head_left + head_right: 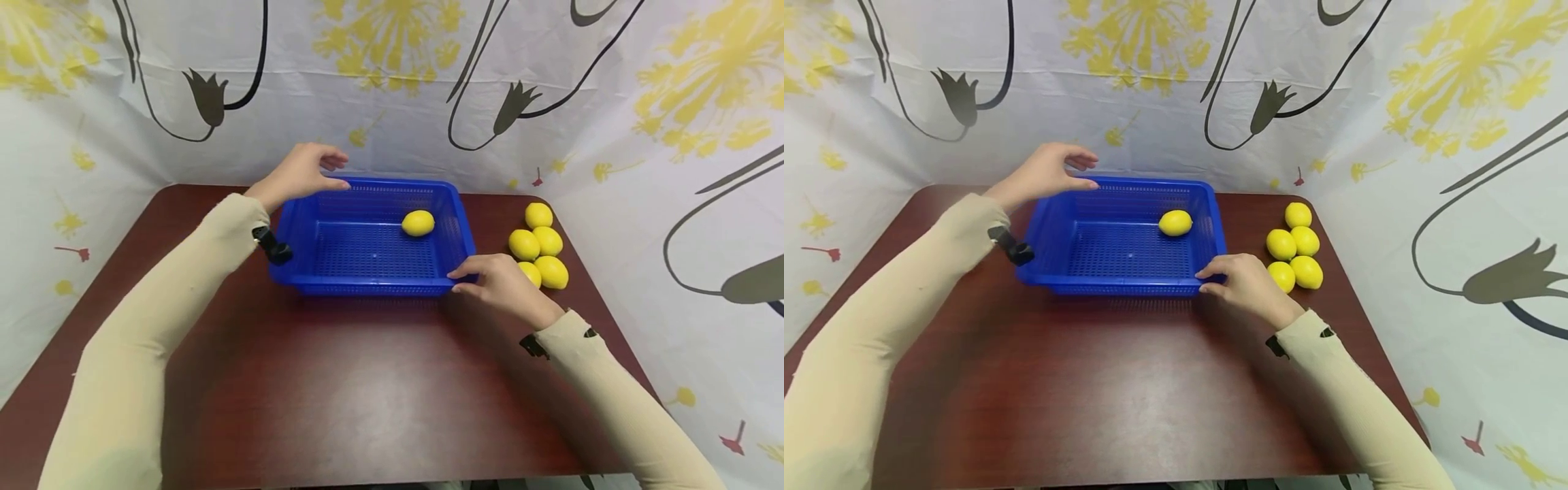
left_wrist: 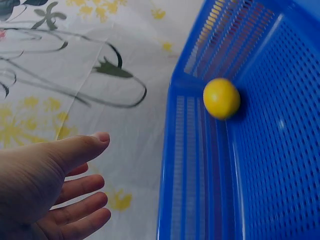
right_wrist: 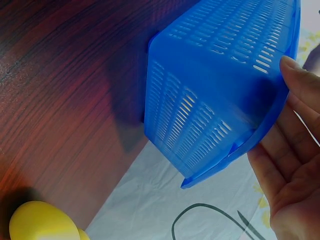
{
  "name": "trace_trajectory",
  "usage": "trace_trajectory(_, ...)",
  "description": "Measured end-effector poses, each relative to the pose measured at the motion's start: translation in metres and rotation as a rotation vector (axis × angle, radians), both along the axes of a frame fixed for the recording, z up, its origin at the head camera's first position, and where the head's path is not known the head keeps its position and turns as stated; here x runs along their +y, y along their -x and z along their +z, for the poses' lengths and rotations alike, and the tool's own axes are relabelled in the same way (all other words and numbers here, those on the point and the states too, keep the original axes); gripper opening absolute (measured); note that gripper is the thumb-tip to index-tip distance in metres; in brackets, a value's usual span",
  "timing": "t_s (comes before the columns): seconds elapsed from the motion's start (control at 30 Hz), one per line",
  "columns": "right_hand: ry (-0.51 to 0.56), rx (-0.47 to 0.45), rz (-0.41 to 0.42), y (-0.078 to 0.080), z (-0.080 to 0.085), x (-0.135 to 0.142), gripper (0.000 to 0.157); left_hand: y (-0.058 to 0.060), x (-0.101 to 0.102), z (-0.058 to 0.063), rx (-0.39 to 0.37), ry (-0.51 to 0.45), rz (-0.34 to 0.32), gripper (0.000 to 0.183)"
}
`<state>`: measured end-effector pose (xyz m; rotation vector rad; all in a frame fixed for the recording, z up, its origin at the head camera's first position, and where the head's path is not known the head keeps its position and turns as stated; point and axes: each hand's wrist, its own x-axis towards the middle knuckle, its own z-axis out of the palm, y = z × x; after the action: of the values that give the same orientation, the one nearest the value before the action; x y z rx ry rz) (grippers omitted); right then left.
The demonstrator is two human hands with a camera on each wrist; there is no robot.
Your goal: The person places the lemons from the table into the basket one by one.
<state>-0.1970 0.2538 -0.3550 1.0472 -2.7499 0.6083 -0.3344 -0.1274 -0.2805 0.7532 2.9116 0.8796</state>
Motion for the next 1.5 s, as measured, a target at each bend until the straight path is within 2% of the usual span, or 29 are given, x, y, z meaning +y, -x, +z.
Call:
trace_trajectory(0.17, 0.010, -0.005, -0.012, -0.002, 0.000, 0.001, 0.020, -0.006, -0.037, -0.006, 0.034, -0.002, 0.052, 0.057)
trace_trajectory(0.3, 0.016, -0.019, -0.011, -0.002, 0.000, 0.000, 0.020, -0.016, -0.069, -0.011, 0.046, 0.019, 0.111, 0.057)
trace_trajectory(0.57, 0.014, -0.015, -0.034, -0.003, -0.001, 0.002, 0.021, -0.043, -0.119, -0.017, 0.071, 0.053, 0.213, 0.057)
trace_trajectory(0.73, 0.017, -0.015, -0.031, -0.003, -0.001, 0.004, 0.020, -0.060, -0.140, -0.023, 0.027, 0.087, 0.287, 0.061)
trace_trajectory(0.83, 0.011, -0.010, -0.033, -0.003, 0.000, 0.004, 0.020, -0.066, -0.152, -0.033, -0.008, 0.116, 0.318, 0.063)
trace_trajectory(1.1, 0.020, -0.007, -0.025, -0.001, -0.002, 0.003, 0.020, -0.075, -0.182, -0.069, -0.064, 0.167, 0.374, 0.069)
trace_trajectory(1.5, 0.027, -0.002, -0.024, 0.000, -0.002, 0.000, 0.020, -0.092, -0.206, -0.104, -0.103, 0.171, 0.395, 0.073)
